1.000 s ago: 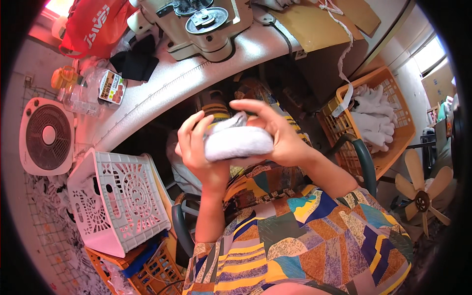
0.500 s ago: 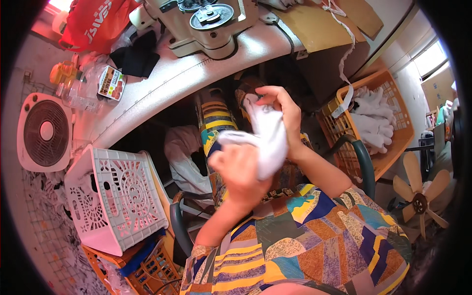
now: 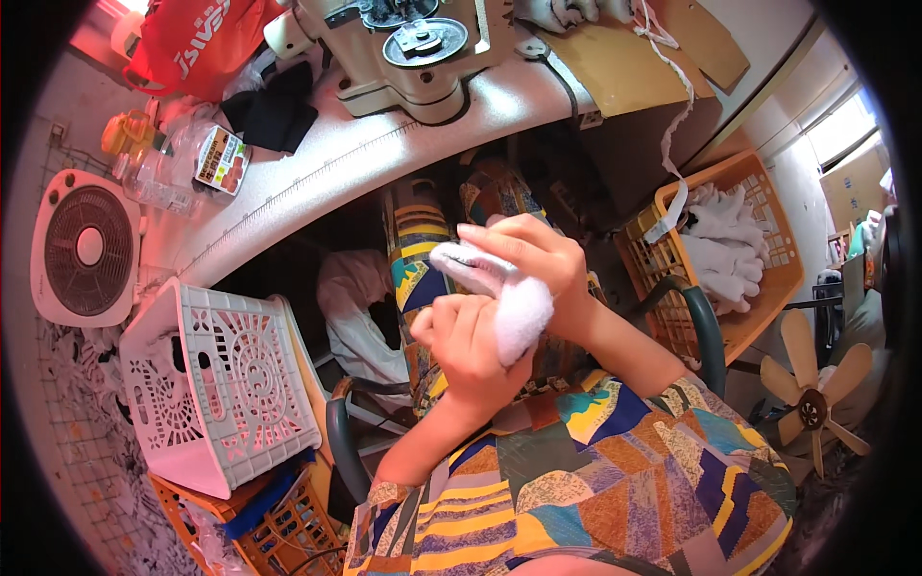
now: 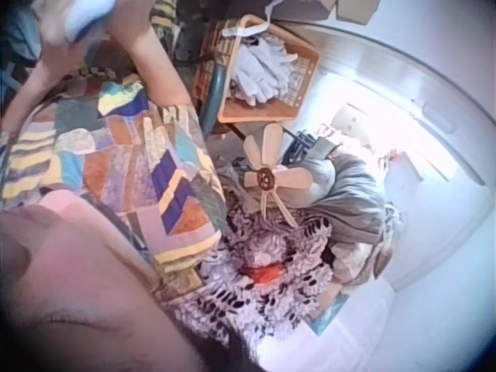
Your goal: Sew the seams of a fabric glove using a specialized sewing machine.
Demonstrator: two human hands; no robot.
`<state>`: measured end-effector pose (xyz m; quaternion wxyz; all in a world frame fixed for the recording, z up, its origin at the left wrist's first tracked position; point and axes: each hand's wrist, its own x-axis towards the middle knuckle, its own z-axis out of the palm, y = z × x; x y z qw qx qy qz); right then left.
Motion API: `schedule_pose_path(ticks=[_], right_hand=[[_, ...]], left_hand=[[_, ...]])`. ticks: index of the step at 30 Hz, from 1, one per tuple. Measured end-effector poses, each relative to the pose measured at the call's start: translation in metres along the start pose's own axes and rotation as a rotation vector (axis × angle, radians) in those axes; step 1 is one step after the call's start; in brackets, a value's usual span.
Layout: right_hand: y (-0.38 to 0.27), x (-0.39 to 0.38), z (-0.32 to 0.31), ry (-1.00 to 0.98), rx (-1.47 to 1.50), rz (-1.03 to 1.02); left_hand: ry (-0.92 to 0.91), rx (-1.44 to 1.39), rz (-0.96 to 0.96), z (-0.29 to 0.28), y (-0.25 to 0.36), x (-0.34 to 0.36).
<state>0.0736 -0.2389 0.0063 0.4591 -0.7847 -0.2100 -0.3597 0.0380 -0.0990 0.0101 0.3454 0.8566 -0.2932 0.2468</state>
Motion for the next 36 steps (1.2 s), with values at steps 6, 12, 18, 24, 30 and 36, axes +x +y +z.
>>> schedule_pose_path(ticks=[6,12,18,24,30,36], right_hand=[[-0.007,0.000,0.002,0.067,-0.004,0.149],[-0.007,-0.016,-0.009,-0.254,0.756,0.669],[-0.002,-0.018,0.001,-0.504,1.335,0.787],[-0.007,-0.021,0.003,-0.405,1.454,0.887],[0.007,-0.022,0.010,0.012,0.837,0.949],[0.003,-0.020,0.008,0.008,-0.143,0.344]], left_hand=[[-0.024,-0.042,0.020,-0.003,0.003,-0.005],[0.128,0.116,-0.080,-0.017,-0.031,0.019],[0.043,-0.272,-0.346,-0.008,-0.057,0.012],[0.057,-0.032,-0.299,-0.008,-0.056,0.014],[0.118,0.192,0.040,-0.007,-0.020,-0.002],[0.083,0.152,0.123,0.000,-0.009,-0.005]])
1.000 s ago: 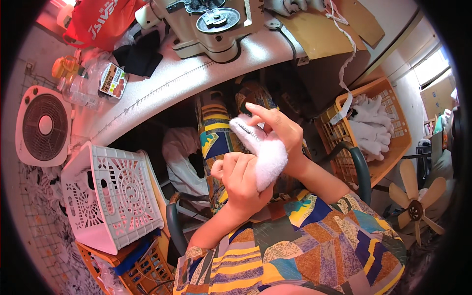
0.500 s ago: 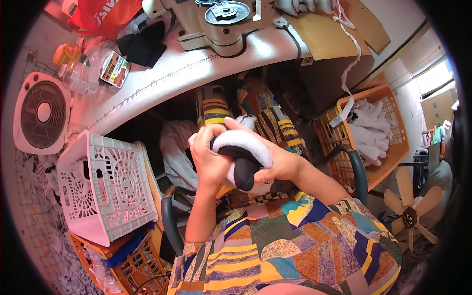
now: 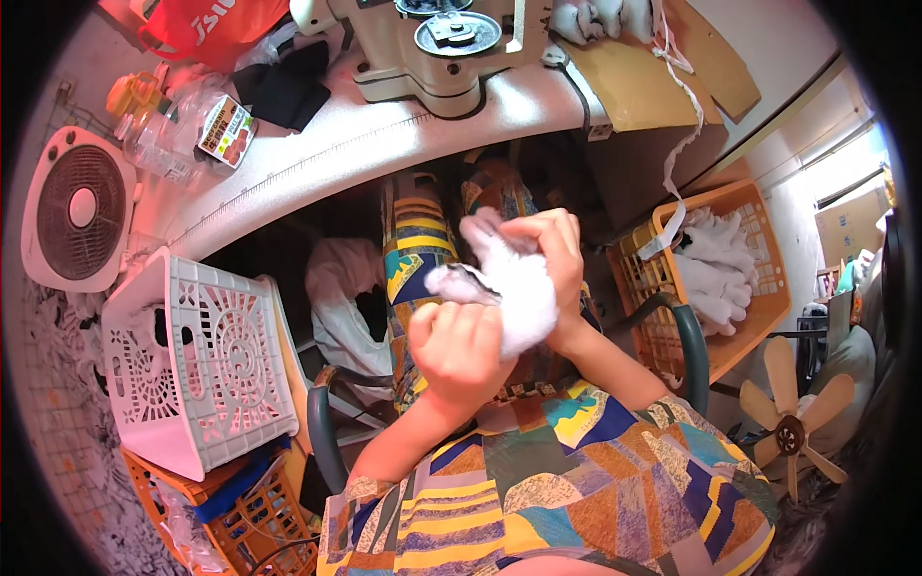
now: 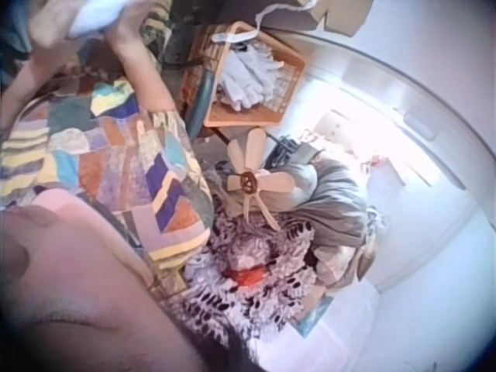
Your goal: Sew the seams of a fabric glove using a specialized sewing machine.
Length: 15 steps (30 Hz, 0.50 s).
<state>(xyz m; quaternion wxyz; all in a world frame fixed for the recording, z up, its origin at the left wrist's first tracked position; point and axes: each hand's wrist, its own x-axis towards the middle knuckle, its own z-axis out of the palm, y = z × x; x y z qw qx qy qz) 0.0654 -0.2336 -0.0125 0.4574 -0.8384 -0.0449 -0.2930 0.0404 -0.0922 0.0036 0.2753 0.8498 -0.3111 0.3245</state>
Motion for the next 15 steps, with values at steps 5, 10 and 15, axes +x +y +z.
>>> schedule_pose_path(ticks=[5,10,15], right_hand=[[-0.018,0.010,-0.026,-0.201,0.083,-0.362],[0.002,0.009,-0.015,-0.097,-0.064,-0.482],[0.010,0.007,-0.004,0.111,-0.149,-0.348]], left_hand=[[0.035,0.018,-0.103,-0.003,-0.015,0.008],[-0.002,0.014,-0.083,0.008,-0.013,0.002],[-0.052,-0.021,-0.018,0.020,-0.001,-0.004]])
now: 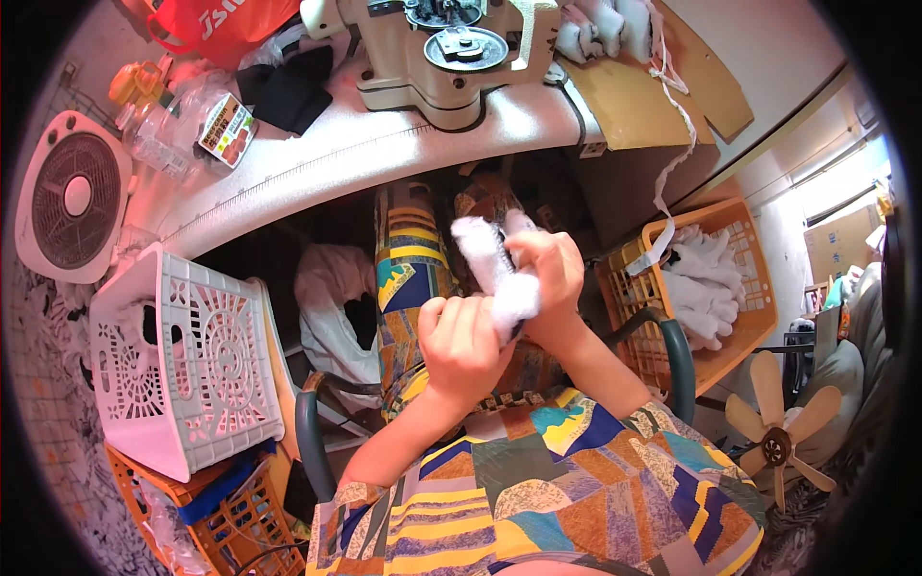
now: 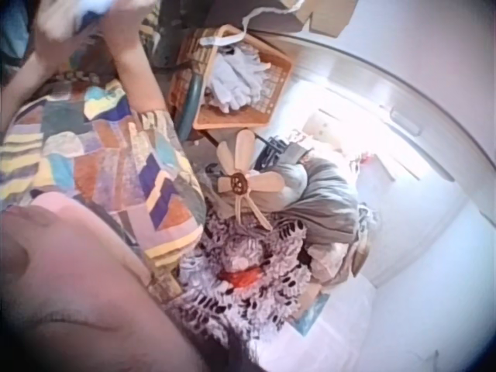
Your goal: Sew the seams of a fabric glove using a specialized sewing machine.
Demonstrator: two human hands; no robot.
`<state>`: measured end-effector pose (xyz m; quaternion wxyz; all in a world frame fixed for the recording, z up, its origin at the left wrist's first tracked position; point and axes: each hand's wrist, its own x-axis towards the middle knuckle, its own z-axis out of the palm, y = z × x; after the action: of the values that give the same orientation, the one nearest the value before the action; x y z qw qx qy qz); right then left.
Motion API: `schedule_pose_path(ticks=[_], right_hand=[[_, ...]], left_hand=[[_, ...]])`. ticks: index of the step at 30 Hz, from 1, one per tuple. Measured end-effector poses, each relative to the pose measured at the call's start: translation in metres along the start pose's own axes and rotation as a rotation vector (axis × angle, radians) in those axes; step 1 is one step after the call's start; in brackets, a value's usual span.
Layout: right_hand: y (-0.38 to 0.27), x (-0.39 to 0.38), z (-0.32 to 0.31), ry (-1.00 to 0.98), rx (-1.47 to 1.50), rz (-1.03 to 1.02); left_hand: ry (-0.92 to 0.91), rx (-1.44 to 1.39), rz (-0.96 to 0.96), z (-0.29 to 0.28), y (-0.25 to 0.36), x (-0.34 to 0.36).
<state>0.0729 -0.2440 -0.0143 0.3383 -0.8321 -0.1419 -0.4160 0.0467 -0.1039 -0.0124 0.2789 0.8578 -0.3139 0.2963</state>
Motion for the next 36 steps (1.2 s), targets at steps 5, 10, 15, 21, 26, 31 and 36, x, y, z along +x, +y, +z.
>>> schedule_pose_path(ticks=[5,10,15,21,26,31,36], right_hand=[[-0.011,0.015,0.008,0.145,0.150,0.157],[0.005,0.008,-0.003,-0.037,0.300,0.097],[0.012,0.009,-0.010,-0.449,1.096,0.652],[0.002,0.002,-0.010,-0.545,1.623,0.927],[0.003,0.000,-0.007,-0.502,1.634,0.966],[0.013,-0.005,0.014,-0.253,0.978,0.824],[0.025,-0.008,0.018,-0.110,0.145,0.508]], left_hand=[[0.003,-0.035,0.081,0.000,0.001,-0.002],[0.059,-0.045,-0.059,-0.009,-0.020,0.012],[-0.027,-0.246,-0.258,-0.014,-0.040,0.033],[-0.293,-0.654,-0.541,0.004,-0.056,0.032],[-0.339,-0.599,-0.665,-0.002,-0.056,0.033],[-0.084,-0.415,-0.502,0.000,-0.035,0.023],[-0.101,-0.349,-0.300,0.013,-0.001,0.012]])
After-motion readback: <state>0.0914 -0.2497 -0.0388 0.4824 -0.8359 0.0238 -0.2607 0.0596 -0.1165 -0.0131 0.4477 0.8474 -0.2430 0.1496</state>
